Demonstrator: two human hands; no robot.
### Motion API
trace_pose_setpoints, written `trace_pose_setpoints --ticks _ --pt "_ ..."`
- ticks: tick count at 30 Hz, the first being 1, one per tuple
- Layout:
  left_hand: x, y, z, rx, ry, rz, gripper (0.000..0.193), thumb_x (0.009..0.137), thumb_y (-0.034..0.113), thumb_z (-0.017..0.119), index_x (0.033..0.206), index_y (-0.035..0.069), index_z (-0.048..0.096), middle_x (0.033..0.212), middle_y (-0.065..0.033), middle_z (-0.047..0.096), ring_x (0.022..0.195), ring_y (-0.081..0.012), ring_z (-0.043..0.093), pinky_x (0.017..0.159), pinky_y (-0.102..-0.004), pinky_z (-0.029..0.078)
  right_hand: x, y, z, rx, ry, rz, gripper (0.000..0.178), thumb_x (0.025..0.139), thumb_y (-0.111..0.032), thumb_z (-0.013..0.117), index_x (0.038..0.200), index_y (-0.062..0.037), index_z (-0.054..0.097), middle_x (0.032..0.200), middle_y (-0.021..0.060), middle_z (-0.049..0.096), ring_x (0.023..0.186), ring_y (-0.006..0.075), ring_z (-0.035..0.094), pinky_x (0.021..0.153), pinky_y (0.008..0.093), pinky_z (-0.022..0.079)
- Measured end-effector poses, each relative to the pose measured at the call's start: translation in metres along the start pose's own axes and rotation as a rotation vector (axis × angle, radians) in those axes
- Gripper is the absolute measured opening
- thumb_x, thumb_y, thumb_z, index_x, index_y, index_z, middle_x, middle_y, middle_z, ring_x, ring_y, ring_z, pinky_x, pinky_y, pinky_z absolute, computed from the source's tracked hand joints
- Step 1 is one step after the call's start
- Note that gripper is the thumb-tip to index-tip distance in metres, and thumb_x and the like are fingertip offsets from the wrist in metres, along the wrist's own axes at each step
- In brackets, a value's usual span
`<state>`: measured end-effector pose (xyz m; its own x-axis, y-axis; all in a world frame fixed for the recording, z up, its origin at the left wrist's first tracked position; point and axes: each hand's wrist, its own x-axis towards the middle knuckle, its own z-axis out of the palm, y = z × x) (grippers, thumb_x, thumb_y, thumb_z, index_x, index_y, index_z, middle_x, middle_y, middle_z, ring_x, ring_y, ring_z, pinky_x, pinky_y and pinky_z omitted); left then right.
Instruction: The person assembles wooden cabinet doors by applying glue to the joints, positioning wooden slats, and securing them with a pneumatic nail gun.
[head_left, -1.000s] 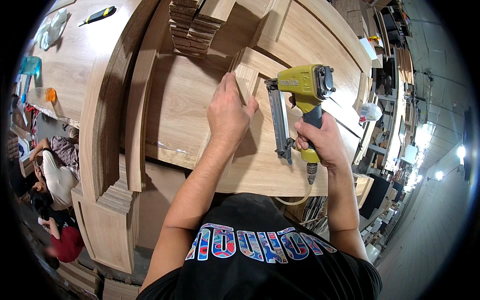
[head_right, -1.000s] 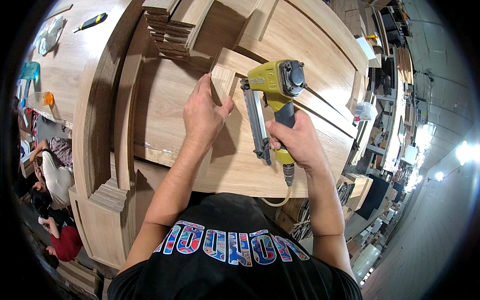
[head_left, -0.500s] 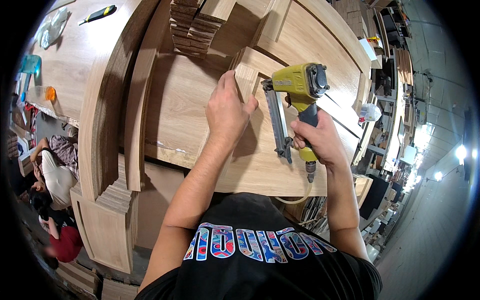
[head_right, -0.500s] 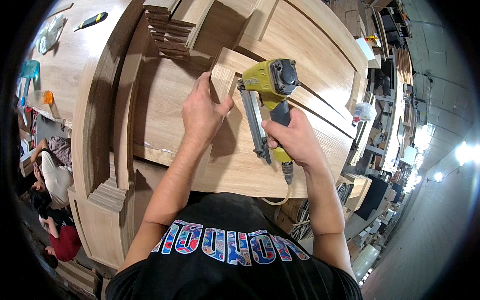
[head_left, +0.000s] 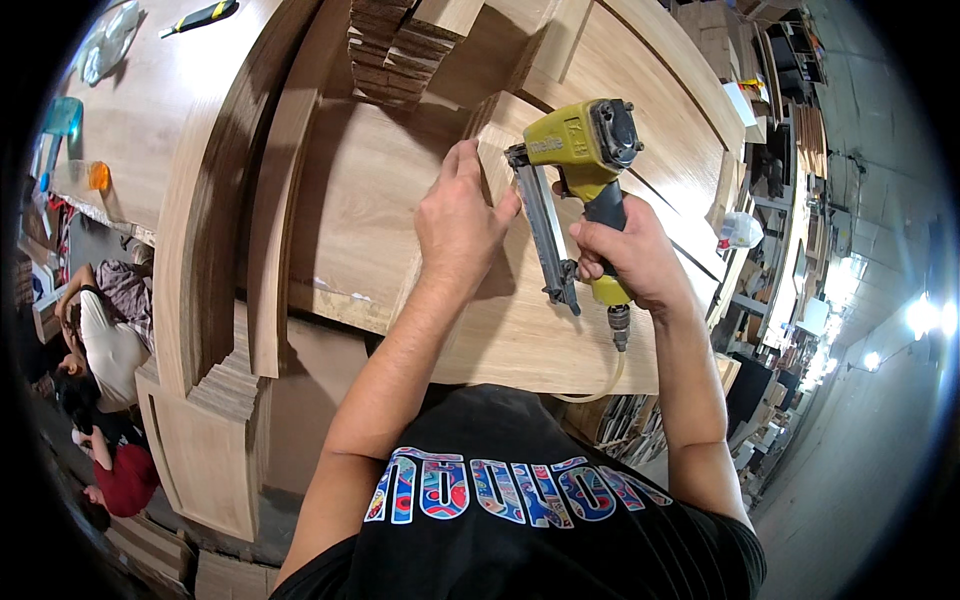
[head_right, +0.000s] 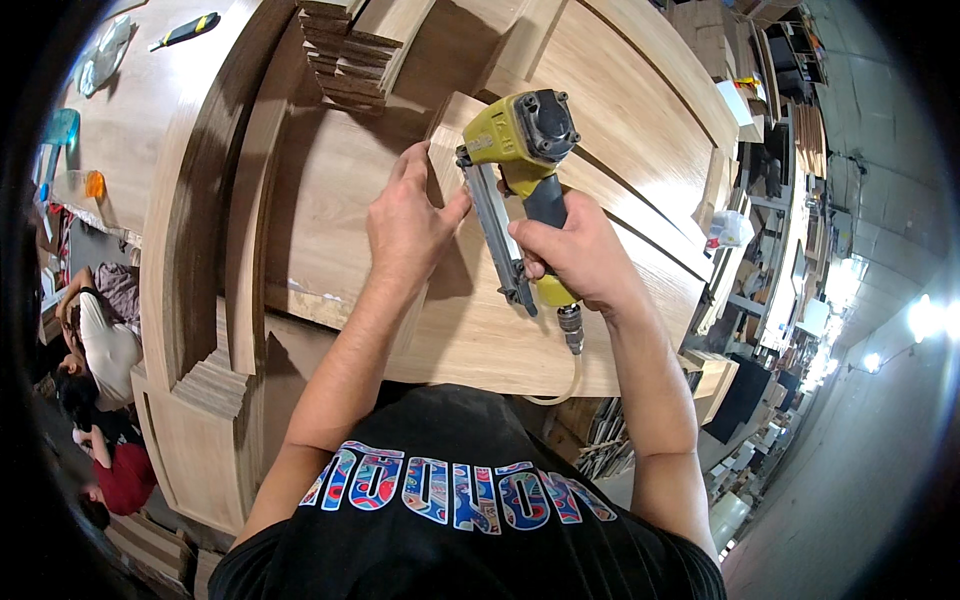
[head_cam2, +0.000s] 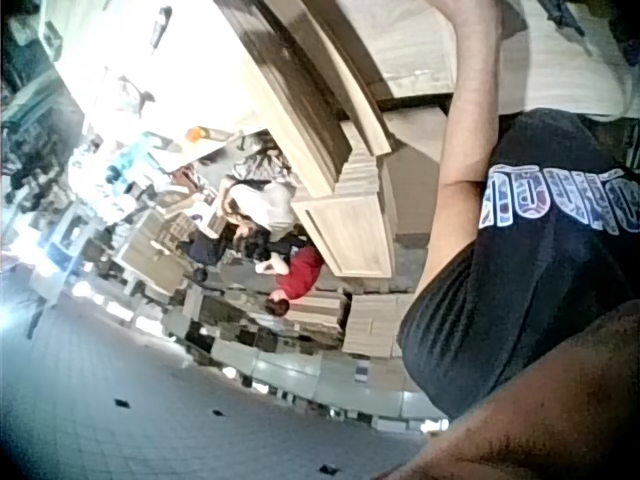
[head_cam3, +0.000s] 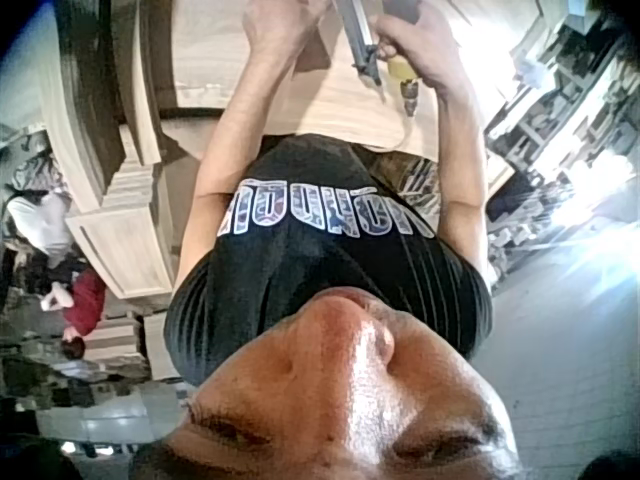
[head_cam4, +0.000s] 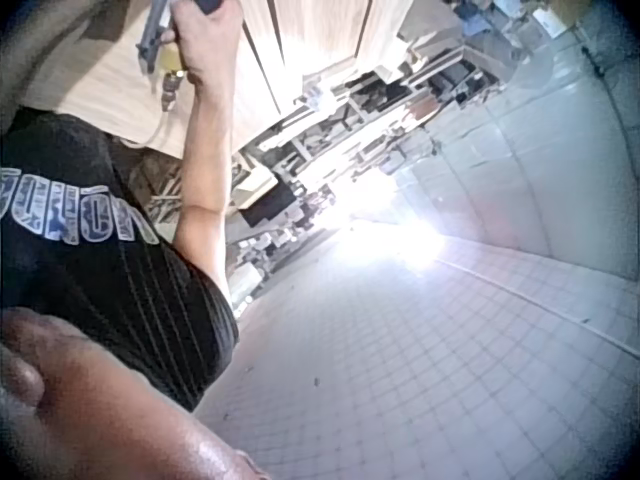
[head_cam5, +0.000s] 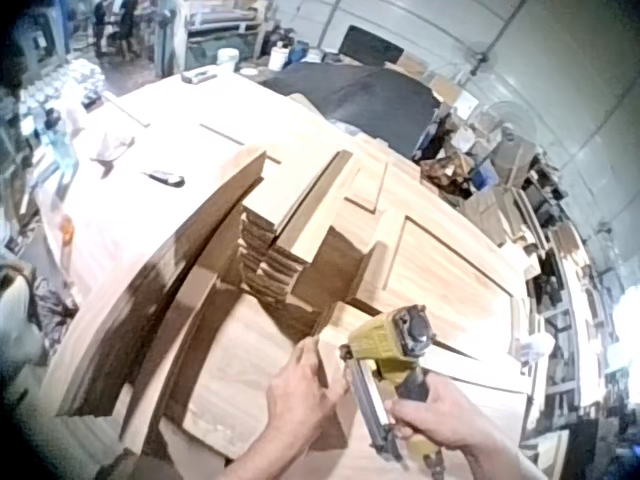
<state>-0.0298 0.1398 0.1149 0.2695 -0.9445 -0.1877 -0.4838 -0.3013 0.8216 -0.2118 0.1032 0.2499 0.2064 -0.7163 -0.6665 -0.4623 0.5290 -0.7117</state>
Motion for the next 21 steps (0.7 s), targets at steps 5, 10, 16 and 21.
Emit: trace_pose_setpoints --ticks 5,10,16,21 --pt "-0.002 -0.003 0.001 0.012 0.012 0.027 0.080 0.088 0.030 0.092 0.152 -0.003 0.056 0.150 -0.0208 0.066 0.113 -0.0407 0.078 0.094 -0.0498 0.065 0.001 -0.007 0.003 -0.097 0.018 0.014 0.025 0.100 -0.014 0.073 0.117 0.0031 0.068 0.073 0.0004 0.066 0.062 0.0089 0.063 0.060 0.0275 0.053" --pt "-0.004 -0.004 0.002 0.014 0.033 0.046 0.080 0.088 0.028 0.092 0.152 -0.003 0.056 0.149 -0.0212 0.066 0.114 -0.0412 0.078 0.094 -0.0497 0.065 0.002 -0.014 0.003 -0.066 -0.030 0.010 0.045 0.099 -0.010 0.072 0.142 0.0030 0.066 0.073 -0.0018 0.060 0.058 0.0076 0.058 0.061 0.0274 0.054" --pt "-0.003 -0.003 0.002 -0.012 0.027 0.038 0.080 0.091 0.036 0.091 0.155 0.002 0.057 0.147 -0.0201 0.070 0.121 -0.0422 0.076 0.098 -0.0510 0.064 0.009 -0.024 -0.004 -0.133 -0.108 0.038 0.030 0.097 -0.013 0.074 0.124 0.0008 0.068 0.075 -0.0005 0.063 0.061 0.0088 0.061 0.059 0.0273 0.051" --pt "-0.005 -0.001 -0.002 0.036 0.043 0.024 0.078 0.090 0.032 0.091 0.153 0.003 0.058 0.146 -0.0188 0.071 0.126 -0.0417 0.073 0.100 -0.0499 0.062 0.015 -0.026 -0.009 -0.183 -0.078 0.072 0.028 0.099 -0.012 0.076 0.119 0.0015 0.062 0.069 -0.0003 0.061 0.057 0.0108 0.060 0.060 0.0302 0.055"
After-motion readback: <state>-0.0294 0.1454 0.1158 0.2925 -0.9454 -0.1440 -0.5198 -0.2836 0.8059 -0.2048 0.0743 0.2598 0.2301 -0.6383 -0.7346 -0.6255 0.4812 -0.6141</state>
